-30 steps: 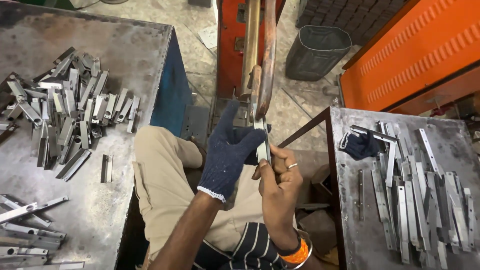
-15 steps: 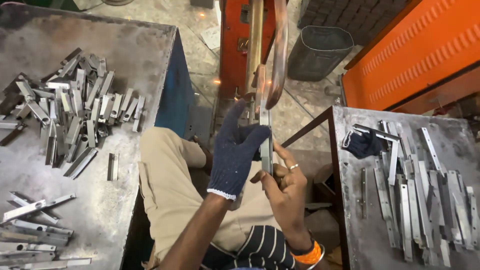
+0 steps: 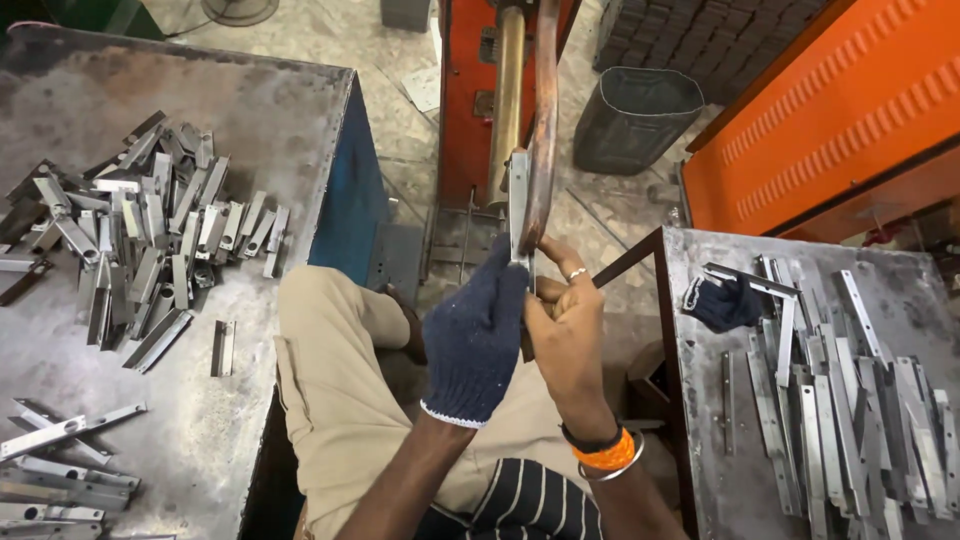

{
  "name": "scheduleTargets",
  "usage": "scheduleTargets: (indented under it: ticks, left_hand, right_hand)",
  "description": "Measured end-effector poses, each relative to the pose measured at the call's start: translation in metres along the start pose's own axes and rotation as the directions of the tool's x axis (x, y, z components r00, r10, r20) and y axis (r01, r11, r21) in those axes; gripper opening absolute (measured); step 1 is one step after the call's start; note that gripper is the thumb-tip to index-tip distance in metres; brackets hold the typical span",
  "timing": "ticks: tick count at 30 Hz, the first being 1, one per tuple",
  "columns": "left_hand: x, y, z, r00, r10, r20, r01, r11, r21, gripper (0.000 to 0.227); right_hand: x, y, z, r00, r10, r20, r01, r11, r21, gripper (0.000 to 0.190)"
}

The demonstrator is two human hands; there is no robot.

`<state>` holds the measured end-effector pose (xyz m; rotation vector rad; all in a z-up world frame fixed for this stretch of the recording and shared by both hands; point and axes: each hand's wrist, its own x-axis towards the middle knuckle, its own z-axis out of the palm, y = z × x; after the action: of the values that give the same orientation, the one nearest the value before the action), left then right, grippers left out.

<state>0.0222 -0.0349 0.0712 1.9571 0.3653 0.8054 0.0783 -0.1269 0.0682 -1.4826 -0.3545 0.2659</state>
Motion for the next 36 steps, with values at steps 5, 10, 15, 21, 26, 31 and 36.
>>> scheduleTargets:
  ticks: [5, 10, 15, 21, 26, 31, 36]
  left_hand:
    - [-0.005, -0.007, 0.0, 0.998, 0.051, 0.028, -0.052, 0.998, 0.019, 0.043]
    - [-0.002, -0.012, 0.001, 0.995, 0.095, 0.035, -0.096, 0.995, 0.035, 0.046]
    - [-0.015, -0.01, -0.005, 0.995, 0.056, 0.085, -0.058, 0.998, 0.018, 0.047]
    - [-0.035, -0.006, -0.008, 0.995, 0.063, 0.078, -0.07, 0.993, 0.092, 0.053]
    - [-0.034, 0.001, -0.013, 0.995, -0.024, 0.101, 0.019, 0.999, 0.043, 0.051]
    - [-0.031, -0.014, -0.017, 0.993, -0.108, 0.044, 0.113, 0.988, -0.11, 0.039]
    - [-0.057, -0.102, -0.021, 0.995, -0.037, -0.088, 0.016, 0.972, -0.233, 0.044]
  right_hand:
    - [-0.001, 0.006, -0.003, 1.0, -0.007, 0.003, 0.007, 1.0, 0.021, 0.051]
    - [0.004, 0.01, -0.002, 1.0, -0.012, 0.016, 0.011, 0.999, 0.04, 0.052]
    - [-0.017, 0.011, 0.001, 0.998, 0.006, -0.061, -0.01, 0.998, -0.068, 0.053]
    - [-0.041, 0.019, -0.001, 0.998, -0.048, -0.039, 0.045, 0.996, -0.071, 0.054]
    - [-0.04, 0.01, 0.002, 0.998, 0.012, -0.054, -0.013, 1.0, -0.026, 0.055]
    - [-0.043, 0.016, 0.015, 0.997, 0.065, -0.042, -0.065, 0.998, 0.003, 0.058]
    - [-0.053, 0.021, 0.037, 0.955, 0.224, 0.193, -0.229, 0.973, 0.007, 0.045]
